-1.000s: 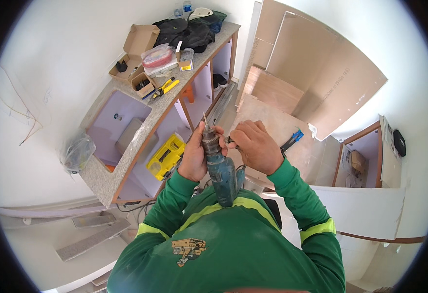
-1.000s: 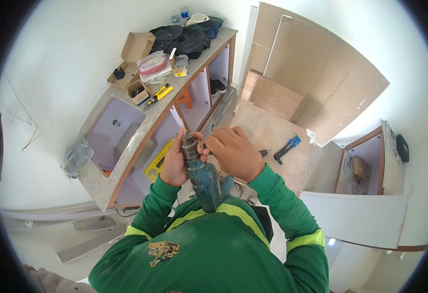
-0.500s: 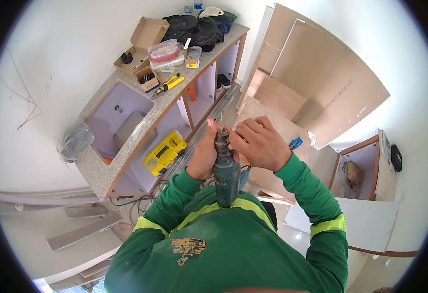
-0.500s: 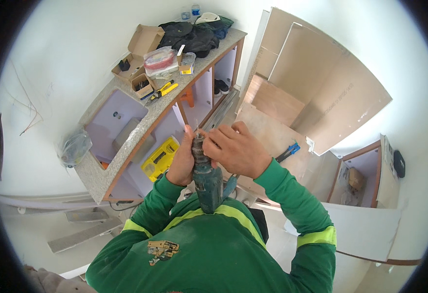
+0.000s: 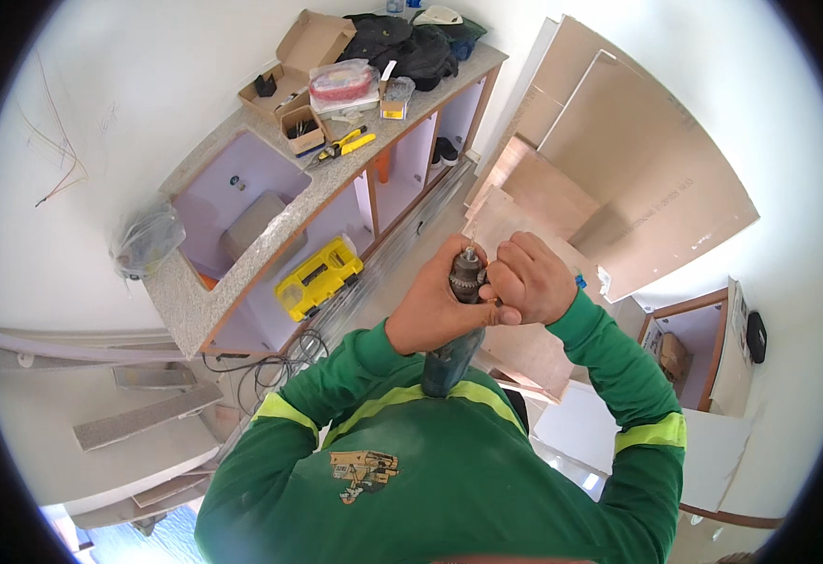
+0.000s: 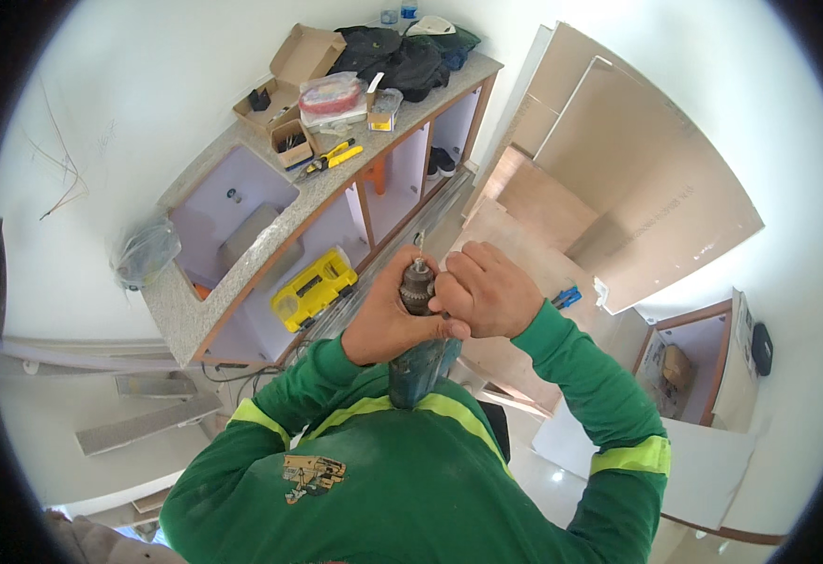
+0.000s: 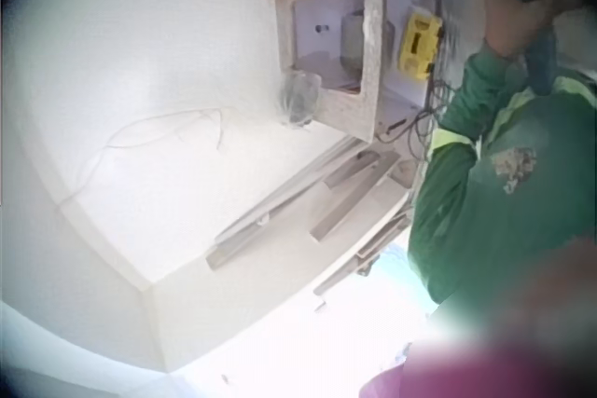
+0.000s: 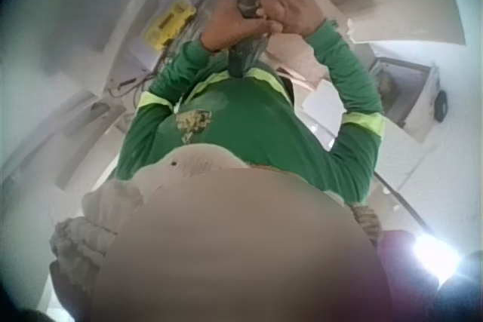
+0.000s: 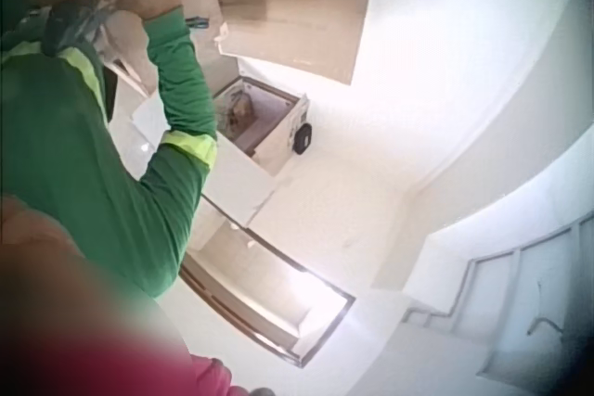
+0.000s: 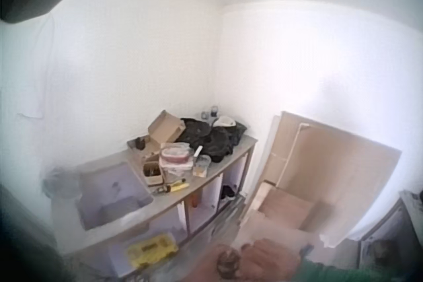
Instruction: The person uses a yellow electric planer on a wooden board, then switches to a cordless drill to attach a drill bit. They move to another room, open a wooden storage box, and prepare an orange drill with a bit before placing it back.
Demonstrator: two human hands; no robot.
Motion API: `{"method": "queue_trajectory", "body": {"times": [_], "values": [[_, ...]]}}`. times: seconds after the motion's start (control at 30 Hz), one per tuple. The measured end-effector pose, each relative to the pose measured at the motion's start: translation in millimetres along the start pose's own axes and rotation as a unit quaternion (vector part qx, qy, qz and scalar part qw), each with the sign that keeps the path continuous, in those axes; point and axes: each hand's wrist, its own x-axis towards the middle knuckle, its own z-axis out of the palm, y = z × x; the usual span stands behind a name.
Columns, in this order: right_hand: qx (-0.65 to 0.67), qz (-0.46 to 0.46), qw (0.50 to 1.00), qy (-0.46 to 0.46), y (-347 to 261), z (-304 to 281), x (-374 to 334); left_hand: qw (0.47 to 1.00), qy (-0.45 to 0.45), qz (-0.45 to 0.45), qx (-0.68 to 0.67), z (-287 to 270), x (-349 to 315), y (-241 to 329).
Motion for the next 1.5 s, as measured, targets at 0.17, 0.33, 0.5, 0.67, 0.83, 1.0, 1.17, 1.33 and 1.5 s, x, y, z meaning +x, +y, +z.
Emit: {"method": "queue_trajectory", "body": {"times": [0.17, 0.33, 0.5, 0.67, 0.83, 1.0, 1.17, 1.33, 1.5], "values": [[0.057, 0.070, 0.993, 0.074, -20, 21, 0, 0.999, 0.021, 0.012, -0.042, -2, -7, 5], [0.055, 0.086, 0.991, 0.084, -27, 20, 7, 0.998, 0.019, 0.028, -0.052, -5, -7, 9], [0.068, 0.119, 0.987, 0.078, -41, 24, 13, 0.998, 0.048, 0.035, -0.024, -7, -17, 11], [0.076, 0.156, 0.984, 0.050, -48, 21, 21, 0.997, 0.070, 0.041, -0.015, -9, -19, 12], [0.191, 0.328, 0.921, 0.090, -85, 28, 36, 0.985, 0.152, 0.082, -0.010, -6, -22, 2], [0.272, 0.413, 0.869, 0.020, -63, 38, 40, 0.982, 0.134, 0.028, -0.127, -20, -6, -18], [0.147, 0.403, 0.895, 0.122, -82, 49, 30, 0.991, 0.129, 0.037, 0.006, -28, 1, -28], [0.189, 0.400, 0.868, 0.224, -77, 56, 16, 0.977, 0.098, -0.102, -0.158, -33, 0, -22], [0.123, 0.283, 0.947, 0.089, -40, 34, -4, 0.945, 0.049, -0.148, -0.286, -32, 8, -19]]}}
